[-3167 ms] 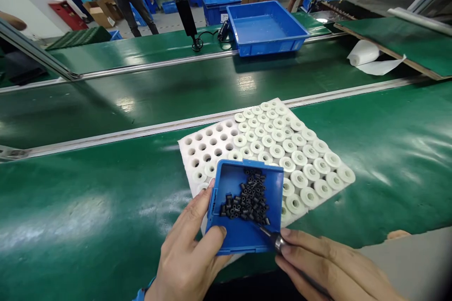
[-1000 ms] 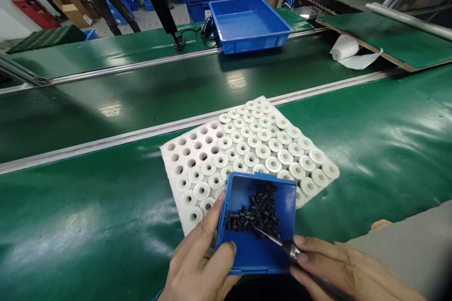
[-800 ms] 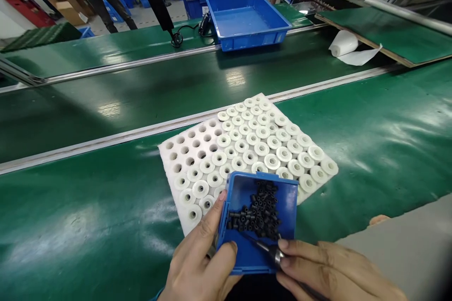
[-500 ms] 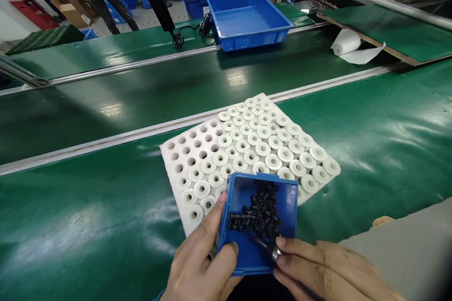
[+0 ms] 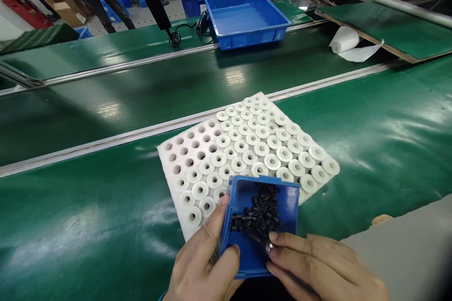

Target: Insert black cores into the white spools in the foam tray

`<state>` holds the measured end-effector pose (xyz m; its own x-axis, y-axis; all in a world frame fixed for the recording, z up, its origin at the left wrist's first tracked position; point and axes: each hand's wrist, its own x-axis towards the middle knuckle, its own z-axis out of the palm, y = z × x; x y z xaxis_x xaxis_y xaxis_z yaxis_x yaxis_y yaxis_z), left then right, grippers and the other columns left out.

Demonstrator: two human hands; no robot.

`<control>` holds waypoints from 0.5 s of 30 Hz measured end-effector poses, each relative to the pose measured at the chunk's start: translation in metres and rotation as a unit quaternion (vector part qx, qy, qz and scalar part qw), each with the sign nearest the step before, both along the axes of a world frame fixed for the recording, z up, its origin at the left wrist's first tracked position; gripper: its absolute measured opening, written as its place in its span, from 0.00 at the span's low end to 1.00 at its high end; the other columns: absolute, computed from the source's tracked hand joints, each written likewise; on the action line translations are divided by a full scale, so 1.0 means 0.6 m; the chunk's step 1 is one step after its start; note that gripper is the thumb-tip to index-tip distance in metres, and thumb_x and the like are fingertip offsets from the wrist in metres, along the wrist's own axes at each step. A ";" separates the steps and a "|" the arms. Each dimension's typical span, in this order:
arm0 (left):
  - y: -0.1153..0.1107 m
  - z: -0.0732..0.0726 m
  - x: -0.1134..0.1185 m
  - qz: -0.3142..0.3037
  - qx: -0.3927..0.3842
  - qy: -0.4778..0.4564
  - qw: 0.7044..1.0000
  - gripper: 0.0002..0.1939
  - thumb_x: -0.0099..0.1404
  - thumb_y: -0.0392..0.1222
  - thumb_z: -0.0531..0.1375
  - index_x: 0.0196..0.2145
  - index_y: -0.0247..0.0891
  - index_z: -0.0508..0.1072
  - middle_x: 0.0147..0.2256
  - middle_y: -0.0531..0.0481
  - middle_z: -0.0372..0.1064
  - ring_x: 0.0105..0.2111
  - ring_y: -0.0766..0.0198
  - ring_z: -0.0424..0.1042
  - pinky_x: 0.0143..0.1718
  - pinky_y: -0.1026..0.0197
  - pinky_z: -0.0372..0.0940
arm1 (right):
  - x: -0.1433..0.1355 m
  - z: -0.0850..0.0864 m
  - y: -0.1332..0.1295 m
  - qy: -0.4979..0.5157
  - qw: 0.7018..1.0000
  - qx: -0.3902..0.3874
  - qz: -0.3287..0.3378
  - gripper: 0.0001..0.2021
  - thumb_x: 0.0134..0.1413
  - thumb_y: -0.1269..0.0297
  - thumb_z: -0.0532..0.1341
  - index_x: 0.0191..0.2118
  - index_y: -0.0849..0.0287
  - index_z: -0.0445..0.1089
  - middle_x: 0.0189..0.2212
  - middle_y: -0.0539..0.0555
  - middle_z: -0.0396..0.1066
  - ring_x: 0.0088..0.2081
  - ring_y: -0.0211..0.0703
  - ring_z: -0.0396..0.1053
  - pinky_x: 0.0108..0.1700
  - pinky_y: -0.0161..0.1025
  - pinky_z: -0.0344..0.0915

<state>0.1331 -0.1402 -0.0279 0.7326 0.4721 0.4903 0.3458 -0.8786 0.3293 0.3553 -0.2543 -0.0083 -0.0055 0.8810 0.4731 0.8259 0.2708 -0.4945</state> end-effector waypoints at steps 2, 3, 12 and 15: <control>0.000 -0.005 -0.001 -0.004 0.001 -0.001 1.000 0.06 0.70 0.32 0.61 0.33 0.36 0.71 0.77 0.38 0.44 0.62 0.49 0.74 0.63 0.60 0.70 | 0.002 -0.005 0.009 0.029 0.999 -0.010 0.018 0.07 0.66 0.69 0.68 0.47 0.54 0.82 0.43 0.51 0.85 0.37 0.40 0.84 0.48 0.26 0.79; 0.000 -0.008 -0.002 -0.003 0.002 -0.005 1.000 0.07 0.70 0.33 0.62 0.32 0.36 0.70 0.77 0.37 0.44 0.62 0.50 0.75 0.62 0.61 0.71 | 0.002 -0.009 0.014 0.050 0.998 -0.010 0.026 0.06 0.65 0.69 0.68 0.46 0.55 0.81 0.42 0.51 0.85 0.38 0.40 0.84 0.48 0.26 0.79; 0.008 -0.011 -0.003 0.011 0.012 0.007 1.000 0.07 0.69 0.36 0.63 0.32 0.38 0.71 0.76 0.36 0.47 0.57 0.50 0.79 0.47 0.66 0.77 | 0.005 -0.074 -0.001 0.310 0.946 0.078 -0.055 0.09 0.56 0.71 0.74 0.42 0.55 0.79 0.39 0.54 0.84 0.37 0.46 0.85 0.39 0.33 0.83; 0.027 -0.025 -0.045 0.075 0.023 0.020 0.997 0.04 0.69 0.35 0.63 0.36 0.42 0.76 0.74 0.44 0.55 0.47 0.57 0.84 0.33 0.67 0.75 | 0.025 -0.089 -0.019 0.338 0.924 0.113 -0.139 0.08 0.56 0.72 0.73 0.40 0.55 0.79 0.37 0.54 0.84 0.38 0.48 0.85 0.39 0.36 0.83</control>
<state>0.1058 -0.1240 -0.0428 0.6744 0.5553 0.4866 0.4865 -0.8300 0.2730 0.3703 -0.2657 -0.0617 0.5710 0.6812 0.4582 0.4026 0.2541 -0.8794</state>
